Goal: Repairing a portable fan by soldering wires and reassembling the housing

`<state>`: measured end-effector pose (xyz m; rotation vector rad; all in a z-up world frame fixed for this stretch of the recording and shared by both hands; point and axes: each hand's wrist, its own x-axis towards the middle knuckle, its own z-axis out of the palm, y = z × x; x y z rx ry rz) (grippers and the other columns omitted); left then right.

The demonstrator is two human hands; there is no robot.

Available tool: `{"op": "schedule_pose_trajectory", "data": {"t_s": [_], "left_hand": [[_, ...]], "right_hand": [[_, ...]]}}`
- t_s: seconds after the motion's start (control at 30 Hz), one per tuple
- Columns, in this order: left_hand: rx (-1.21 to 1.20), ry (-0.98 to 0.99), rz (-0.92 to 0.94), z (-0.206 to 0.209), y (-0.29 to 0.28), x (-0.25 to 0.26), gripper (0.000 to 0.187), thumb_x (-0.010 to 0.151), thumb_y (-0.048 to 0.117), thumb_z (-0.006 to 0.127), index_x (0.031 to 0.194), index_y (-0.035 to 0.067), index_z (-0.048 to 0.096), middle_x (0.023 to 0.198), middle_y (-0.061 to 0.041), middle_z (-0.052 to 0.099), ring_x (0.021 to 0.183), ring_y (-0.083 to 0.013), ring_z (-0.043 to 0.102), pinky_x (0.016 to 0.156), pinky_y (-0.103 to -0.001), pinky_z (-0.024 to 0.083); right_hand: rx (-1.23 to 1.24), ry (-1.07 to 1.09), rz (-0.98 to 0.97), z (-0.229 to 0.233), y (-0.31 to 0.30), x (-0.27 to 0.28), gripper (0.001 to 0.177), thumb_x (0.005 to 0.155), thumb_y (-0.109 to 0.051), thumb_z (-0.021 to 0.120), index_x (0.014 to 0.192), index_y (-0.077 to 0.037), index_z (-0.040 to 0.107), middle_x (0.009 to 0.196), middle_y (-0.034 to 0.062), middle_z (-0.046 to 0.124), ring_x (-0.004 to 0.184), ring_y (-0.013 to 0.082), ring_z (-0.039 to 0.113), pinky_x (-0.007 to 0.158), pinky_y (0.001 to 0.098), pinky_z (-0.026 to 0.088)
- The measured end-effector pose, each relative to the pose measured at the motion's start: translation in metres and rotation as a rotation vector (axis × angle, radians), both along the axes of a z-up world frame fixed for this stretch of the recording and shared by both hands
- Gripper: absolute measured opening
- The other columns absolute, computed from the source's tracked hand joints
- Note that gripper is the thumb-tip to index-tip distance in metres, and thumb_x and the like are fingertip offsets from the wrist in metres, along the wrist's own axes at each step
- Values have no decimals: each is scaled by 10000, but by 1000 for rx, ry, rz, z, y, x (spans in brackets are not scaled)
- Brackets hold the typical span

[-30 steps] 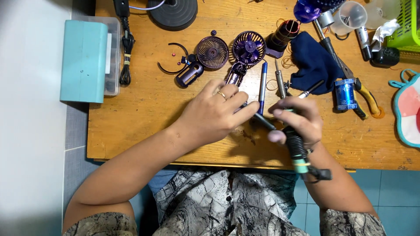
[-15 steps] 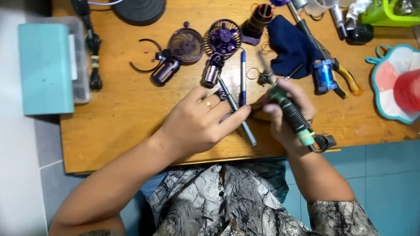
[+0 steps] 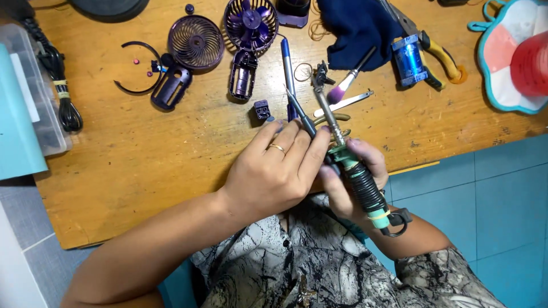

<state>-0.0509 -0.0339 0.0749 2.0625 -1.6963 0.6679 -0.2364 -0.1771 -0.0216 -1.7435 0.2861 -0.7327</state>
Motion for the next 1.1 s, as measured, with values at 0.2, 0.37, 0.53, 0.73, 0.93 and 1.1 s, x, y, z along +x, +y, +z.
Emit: {"op": "schedule_pose_trajectory", "data": {"t_s": [0.2,0.37,0.53,0.73,0.93,1.1], "left_hand": [[16,99,-161,-11,-2,7,315,1270,200,553,1468,75,764,1072,-37,742,1036,-240,761,1013,-427,661],[242,94,-141,-34,0,18,504,1168,215,746,1657,211,629,1523,-117,807,1320,-260,803,1099,-450,676],[382,206,127,-38,7,38,590,1074,324,787,1632,178,660,1584,-111,749,1406,-301,705,1094,-507,571],[444,390,105,-42,15,66,731,1103,450,781,1702,91,563,1474,-103,735,1311,-319,677,1075,-518,554],[338,394,88,-40,23,78,746,979,407,949,1581,79,656,1419,-118,720,1256,-351,647,993,-521,543],[329,413,137,-51,23,82,666,971,472,968,1449,59,756,1469,-139,678,1341,-387,577,975,-561,444]], "right_hand": [[-252,-289,-289,-30,-8,18,422,997,-79,676,1407,-12,603,1320,260,661,1154,333,711,1130,374,568],[-655,-493,-221,-89,-114,4,571,943,-399,963,1217,48,738,1000,119,675,868,275,639,824,439,508],[-1100,-48,-244,4,-169,39,181,1196,100,708,1371,72,746,1034,256,670,808,378,578,688,507,493],[-1301,245,-120,13,-213,47,383,1284,-73,900,1644,25,810,1134,246,618,893,423,631,758,508,505],[-1563,411,-100,21,-203,56,541,1181,-10,724,1695,-130,839,1124,154,576,972,361,491,811,463,391],[-1710,476,-51,35,-201,59,699,1086,-41,784,1759,-217,842,1215,130,596,1030,340,496,831,439,413]]}}
